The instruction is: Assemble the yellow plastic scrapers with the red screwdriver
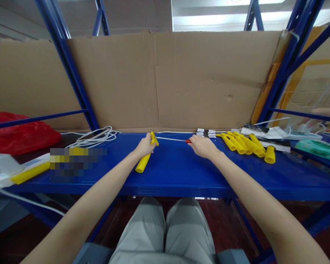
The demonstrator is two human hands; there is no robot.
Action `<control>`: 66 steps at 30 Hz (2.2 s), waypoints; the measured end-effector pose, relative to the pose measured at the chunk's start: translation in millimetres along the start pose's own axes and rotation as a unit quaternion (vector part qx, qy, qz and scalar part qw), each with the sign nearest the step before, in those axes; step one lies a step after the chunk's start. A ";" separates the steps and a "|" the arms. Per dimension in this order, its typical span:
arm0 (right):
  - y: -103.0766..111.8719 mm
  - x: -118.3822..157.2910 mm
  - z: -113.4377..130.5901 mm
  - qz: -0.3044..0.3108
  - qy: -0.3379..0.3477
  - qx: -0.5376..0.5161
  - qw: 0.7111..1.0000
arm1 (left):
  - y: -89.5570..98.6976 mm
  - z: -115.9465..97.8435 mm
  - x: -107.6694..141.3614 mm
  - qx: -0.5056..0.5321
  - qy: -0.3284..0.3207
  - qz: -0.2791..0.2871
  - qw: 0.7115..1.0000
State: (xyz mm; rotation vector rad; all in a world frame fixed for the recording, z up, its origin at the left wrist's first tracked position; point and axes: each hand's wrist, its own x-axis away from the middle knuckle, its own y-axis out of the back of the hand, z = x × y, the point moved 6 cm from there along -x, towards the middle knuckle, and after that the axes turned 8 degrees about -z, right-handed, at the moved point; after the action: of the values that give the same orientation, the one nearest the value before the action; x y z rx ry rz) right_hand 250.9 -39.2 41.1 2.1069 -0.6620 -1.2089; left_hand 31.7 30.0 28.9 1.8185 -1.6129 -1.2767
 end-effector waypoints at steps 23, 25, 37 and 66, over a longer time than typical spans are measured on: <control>4.1 0.3 -1.5 0.019 -0.033 -0.011 0.999 | -0.5 -7.0 3.5 -0.057 -0.034 0.007 0.998; 3.7 0.5 -1.6 0.008 -0.031 -0.015 0.999 | -0.5 -6.6 3.3 -0.058 -0.036 0.006 0.998; 0.8 2.9 -2.1 -0.035 -0.022 -0.001 0.999 | -0.5 -5.9 3.2 -0.055 -0.031 0.002 0.998; 7.3 4.8 8.3 -0.088 0.022 0.059 0.994 | 6.5 -5.4 3.1 -0.033 -0.012 0.003 0.999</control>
State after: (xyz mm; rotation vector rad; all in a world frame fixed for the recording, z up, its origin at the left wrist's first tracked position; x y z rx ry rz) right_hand 244.9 -49.6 40.3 2.3247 -0.5486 -1.2388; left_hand 32.1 23.9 35.6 1.7645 -1.5687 -1.3385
